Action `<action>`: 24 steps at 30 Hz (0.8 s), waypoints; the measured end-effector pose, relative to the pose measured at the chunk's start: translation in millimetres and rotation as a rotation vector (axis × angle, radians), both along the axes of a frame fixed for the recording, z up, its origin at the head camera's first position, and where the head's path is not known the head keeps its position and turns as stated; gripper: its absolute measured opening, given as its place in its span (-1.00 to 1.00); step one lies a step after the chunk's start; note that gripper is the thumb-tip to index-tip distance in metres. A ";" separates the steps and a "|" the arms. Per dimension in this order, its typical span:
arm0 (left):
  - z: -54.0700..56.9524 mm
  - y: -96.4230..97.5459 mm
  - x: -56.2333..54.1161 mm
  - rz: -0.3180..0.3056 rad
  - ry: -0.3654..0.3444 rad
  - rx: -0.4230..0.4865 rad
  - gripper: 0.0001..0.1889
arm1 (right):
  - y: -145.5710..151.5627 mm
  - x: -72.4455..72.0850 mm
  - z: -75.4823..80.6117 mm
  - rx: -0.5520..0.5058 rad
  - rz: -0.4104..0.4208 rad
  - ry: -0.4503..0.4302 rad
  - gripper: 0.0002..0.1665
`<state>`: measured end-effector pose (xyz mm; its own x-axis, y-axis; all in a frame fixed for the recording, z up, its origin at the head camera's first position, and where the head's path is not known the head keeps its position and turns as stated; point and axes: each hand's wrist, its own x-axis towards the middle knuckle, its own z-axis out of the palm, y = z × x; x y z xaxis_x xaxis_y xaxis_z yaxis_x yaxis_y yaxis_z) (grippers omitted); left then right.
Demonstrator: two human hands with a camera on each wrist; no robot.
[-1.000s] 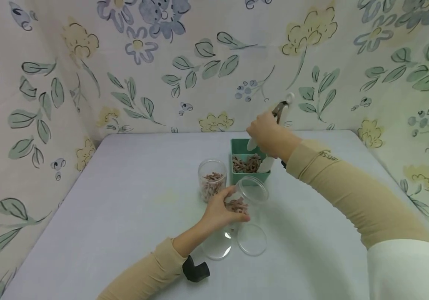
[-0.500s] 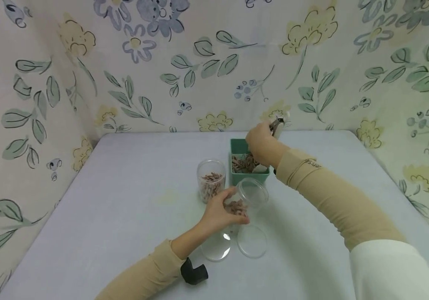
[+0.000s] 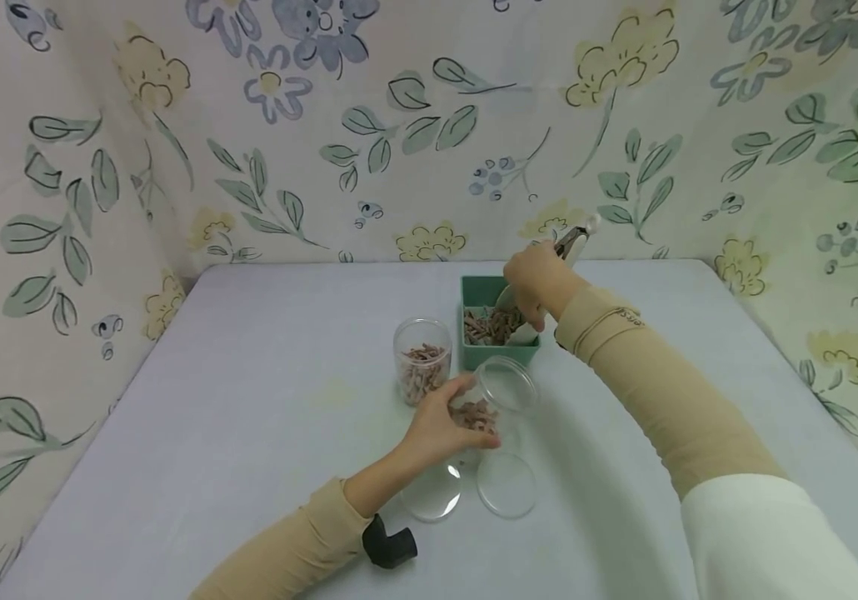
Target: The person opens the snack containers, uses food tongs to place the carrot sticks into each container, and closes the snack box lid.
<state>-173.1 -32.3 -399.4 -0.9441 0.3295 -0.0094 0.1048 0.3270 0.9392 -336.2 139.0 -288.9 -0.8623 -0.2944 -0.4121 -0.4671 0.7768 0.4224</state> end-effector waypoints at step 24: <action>-1.0 -2.3 4.1 0.012 0.018 0.005 -0.14 | 44.3 10.8 -25.1 -0.347 0.109 0.010 -0.47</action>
<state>-169.0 -34.6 -400.4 -0.9480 0.3180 0.0090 0.1175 0.3237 0.9388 -325.4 183.3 -313.9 -0.8216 -0.5057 -0.2630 -0.5523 0.8204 0.1479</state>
